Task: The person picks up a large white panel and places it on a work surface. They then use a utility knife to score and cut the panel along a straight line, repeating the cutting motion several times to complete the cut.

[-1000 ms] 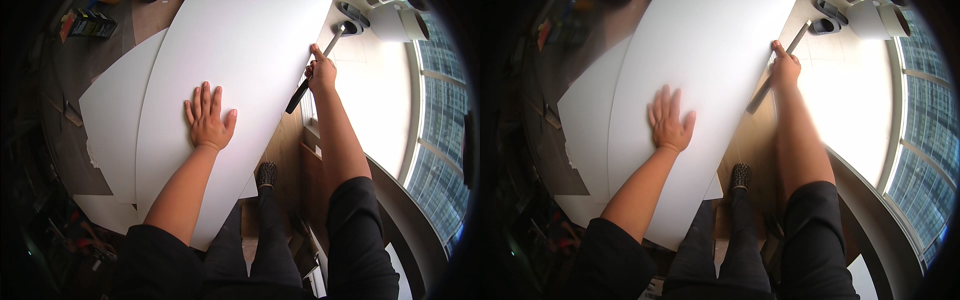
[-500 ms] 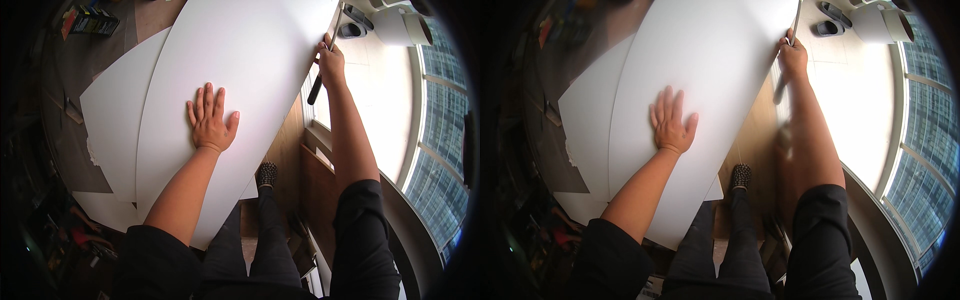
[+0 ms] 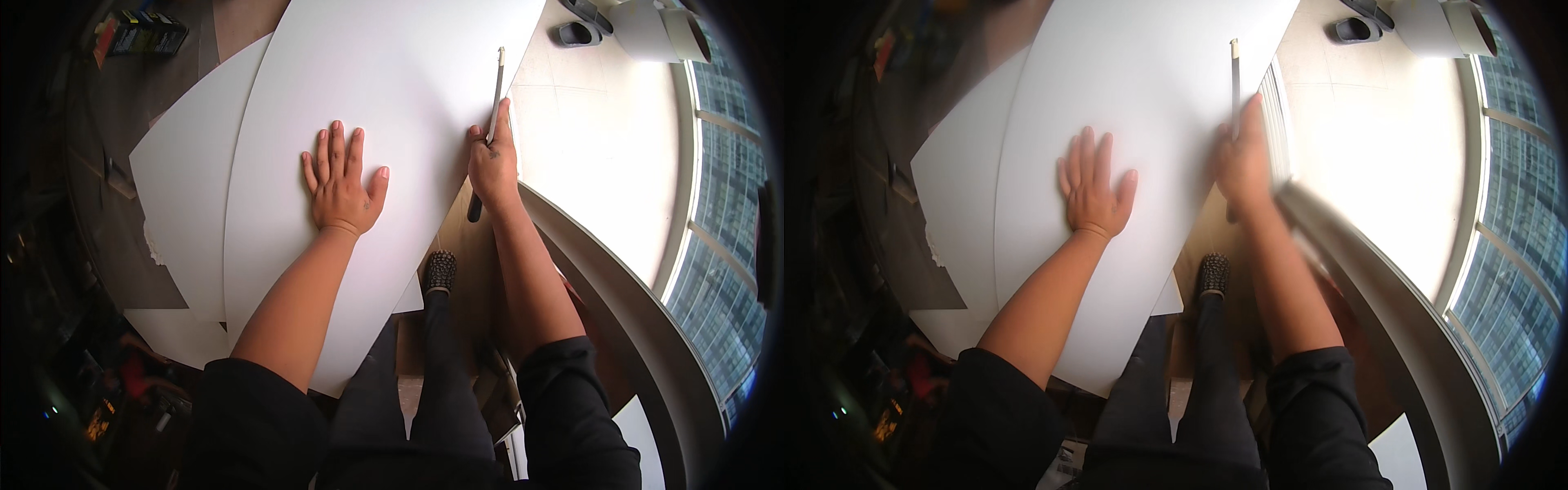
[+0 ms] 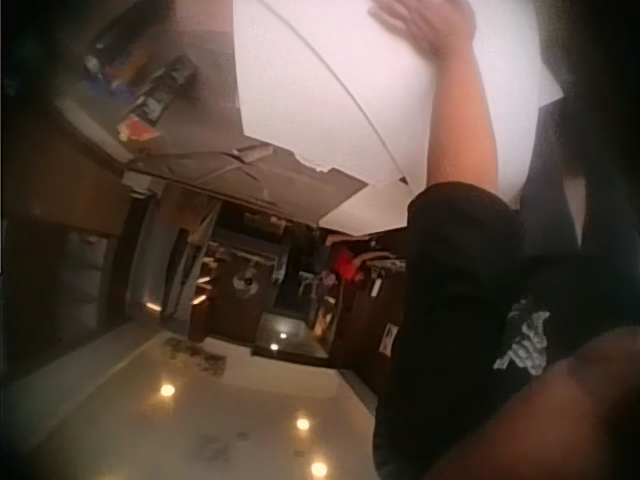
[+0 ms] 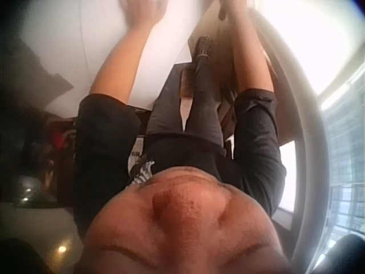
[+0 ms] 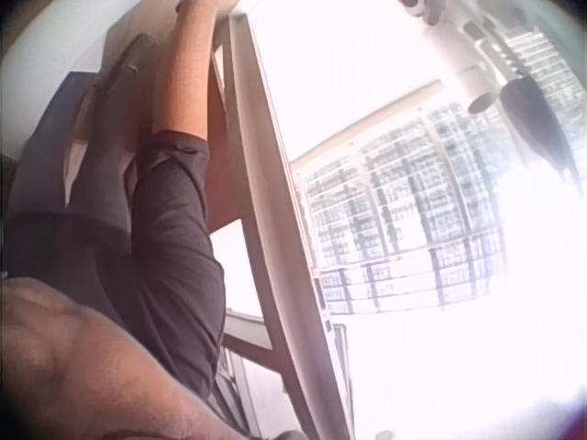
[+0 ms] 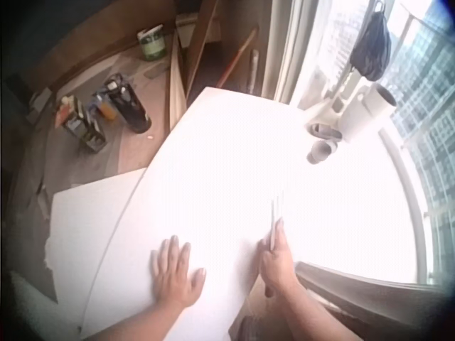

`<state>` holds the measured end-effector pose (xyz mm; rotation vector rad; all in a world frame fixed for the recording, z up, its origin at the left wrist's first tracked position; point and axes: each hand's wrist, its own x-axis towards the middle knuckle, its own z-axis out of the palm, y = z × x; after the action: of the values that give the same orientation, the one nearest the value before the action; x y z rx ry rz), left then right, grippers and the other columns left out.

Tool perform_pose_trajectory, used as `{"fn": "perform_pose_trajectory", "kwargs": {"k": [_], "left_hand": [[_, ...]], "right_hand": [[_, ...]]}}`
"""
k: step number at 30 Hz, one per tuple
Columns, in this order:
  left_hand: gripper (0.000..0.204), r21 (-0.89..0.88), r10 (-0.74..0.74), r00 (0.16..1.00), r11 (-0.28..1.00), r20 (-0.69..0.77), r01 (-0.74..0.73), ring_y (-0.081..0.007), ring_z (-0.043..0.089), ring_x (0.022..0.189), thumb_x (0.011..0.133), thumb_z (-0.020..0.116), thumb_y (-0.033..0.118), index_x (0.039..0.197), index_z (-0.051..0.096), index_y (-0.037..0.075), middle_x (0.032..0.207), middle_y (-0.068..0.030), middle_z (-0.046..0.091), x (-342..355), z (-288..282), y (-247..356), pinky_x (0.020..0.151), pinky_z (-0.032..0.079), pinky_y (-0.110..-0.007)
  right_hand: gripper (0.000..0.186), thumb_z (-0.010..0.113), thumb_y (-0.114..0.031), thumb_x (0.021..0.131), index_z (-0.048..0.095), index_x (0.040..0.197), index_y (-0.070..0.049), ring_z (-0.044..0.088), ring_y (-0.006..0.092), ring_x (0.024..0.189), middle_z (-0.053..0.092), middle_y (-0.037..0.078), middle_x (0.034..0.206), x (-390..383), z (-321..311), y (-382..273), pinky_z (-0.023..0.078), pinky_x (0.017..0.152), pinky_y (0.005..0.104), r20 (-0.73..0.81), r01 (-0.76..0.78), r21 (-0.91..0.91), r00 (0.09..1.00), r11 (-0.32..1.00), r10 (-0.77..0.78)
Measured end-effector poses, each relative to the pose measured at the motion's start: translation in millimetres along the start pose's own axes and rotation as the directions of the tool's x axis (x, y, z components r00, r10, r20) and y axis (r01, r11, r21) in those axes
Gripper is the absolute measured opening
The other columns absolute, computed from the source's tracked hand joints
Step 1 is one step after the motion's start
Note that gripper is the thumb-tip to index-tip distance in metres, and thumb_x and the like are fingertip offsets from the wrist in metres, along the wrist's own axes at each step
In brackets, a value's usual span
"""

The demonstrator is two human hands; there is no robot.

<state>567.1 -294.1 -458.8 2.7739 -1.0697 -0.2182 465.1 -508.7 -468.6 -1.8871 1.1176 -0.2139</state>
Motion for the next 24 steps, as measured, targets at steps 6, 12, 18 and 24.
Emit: {"fn": "perform_pose_trajectory", "kwargs": {"k": [6,12,18,24], "left_hand": [[0.068,-0.002,-0.004,1.0,1.0,-0.004,0.004,-0.0343,0.018,0.157,0.098,0.058,0.043,0.158,0.037,0.017,0.169,-0.014,0.026,-2.5,3.1,-1.0,0.126,0.009,-0.057],[0.067,0.006,-0.01,1.0,1.0,-0.016,0.01,-0.0337,0.018,0.157,0.098,0.057,0.043,0.157,0.039,0.017,0.169,-0.0135,0.026,-4.9,4.6,0.2,0.126,0.009,-0.058],[0.066,0.003,0.011,0.998,1.0,-0.058,-0.011,-0.0338,0.02,0.157,0.099,0.057,0.044,0.156,0.04,0.016,0.168,-0.0137,0.028,-7.9,7.2,-0.7,0.126,0.011,-0.058],[0.066,-0.003,0.035,0.993,0.999,-0.112,-0.036,-0.0337,0.021,0.156,0.099,0.057,0.046,0.156,0.041,0.016,0.168,-0.0136,0.029,-11.4,13.7,-3.4,0.125,0.011,-0.059]], "right_hand": [[0.075,0.049,-0.011,0.107,0.002,0.162,0.006,0.018,0.0444,0.156,0.013,0.035,0.167,-75.6,13.6,17.0,0.022,0.125,0.042,0.116,0.238,-0.015,0.965,0.971,-0.235],[0.097,0.058,0.013,0.085,0.001,0.163,0.004,0.021,0.0489,0.154,0.014,0.036,0.166,-162.3,10.8,26.2,0.03,0.123,0.0454,0.273,0.232,-0.035,0.938,0.972,-0.214],[0.059,0.064,-0.001,0.087,0.05,0.144,0.0,0.059,0.0425,0.123,0.061,0.025,0.132,-235.4,-21.7,52.0,0.046,0.107,0.0451,0.374,-0.123,0.054,0.923,0.991,0.094],[0.038,0.061,-0.037,0.104,0.066,0.115,-0.001,0.064,0.0231,0.08,0.066,0.012,0.089,-249.7,-40.1,65.1,0.052,0.075,0.0342,0.384,-0.287,0.256,0.906,0.923,0.176]]}}
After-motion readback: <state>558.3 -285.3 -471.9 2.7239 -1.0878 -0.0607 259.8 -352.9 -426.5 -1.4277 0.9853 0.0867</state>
